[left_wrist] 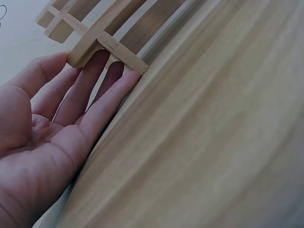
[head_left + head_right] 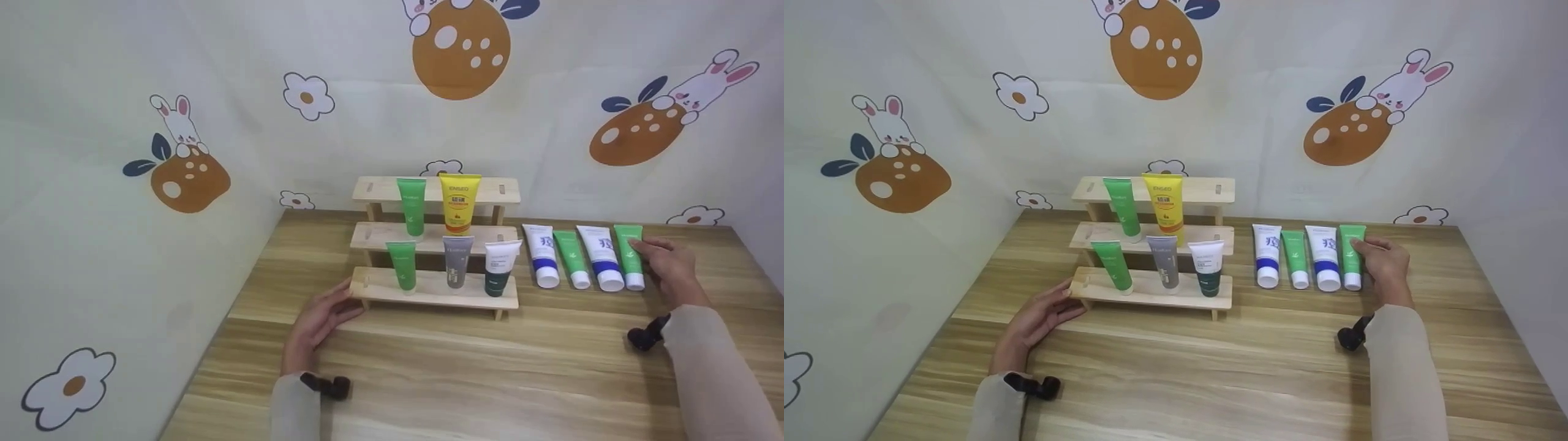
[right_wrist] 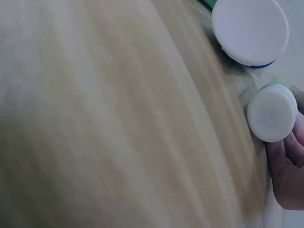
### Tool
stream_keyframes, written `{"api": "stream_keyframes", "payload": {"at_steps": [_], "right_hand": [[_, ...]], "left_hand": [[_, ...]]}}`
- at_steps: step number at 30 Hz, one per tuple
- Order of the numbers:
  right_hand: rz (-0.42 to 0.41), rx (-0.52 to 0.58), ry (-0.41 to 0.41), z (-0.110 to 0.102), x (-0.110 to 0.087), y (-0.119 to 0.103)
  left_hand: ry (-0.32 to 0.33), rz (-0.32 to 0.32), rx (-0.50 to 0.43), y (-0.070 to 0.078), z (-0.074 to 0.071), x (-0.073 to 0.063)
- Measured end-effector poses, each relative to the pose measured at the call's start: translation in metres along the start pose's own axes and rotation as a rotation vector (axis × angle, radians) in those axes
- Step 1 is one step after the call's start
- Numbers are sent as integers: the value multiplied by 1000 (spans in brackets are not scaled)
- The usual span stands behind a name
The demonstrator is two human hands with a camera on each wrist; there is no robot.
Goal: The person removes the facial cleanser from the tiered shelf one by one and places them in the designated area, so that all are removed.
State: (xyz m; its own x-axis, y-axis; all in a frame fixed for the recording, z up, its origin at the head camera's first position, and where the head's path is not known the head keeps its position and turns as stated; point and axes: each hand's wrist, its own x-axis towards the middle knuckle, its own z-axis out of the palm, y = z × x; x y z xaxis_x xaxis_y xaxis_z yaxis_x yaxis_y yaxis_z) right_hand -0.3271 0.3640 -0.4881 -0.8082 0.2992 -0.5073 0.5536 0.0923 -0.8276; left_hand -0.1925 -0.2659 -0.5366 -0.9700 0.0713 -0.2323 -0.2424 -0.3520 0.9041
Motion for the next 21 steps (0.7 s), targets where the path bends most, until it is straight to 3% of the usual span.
{"api": "stream_keyframes", "payload": {"at_steps": [11,21], "right_hand": [[-17,-114,77,1,5,-1],[-26,-146,98,3,-2,0]], "left_hand": [[33,-14,2,1,3,-1],[0,-5,10,1,1,-2]]}}
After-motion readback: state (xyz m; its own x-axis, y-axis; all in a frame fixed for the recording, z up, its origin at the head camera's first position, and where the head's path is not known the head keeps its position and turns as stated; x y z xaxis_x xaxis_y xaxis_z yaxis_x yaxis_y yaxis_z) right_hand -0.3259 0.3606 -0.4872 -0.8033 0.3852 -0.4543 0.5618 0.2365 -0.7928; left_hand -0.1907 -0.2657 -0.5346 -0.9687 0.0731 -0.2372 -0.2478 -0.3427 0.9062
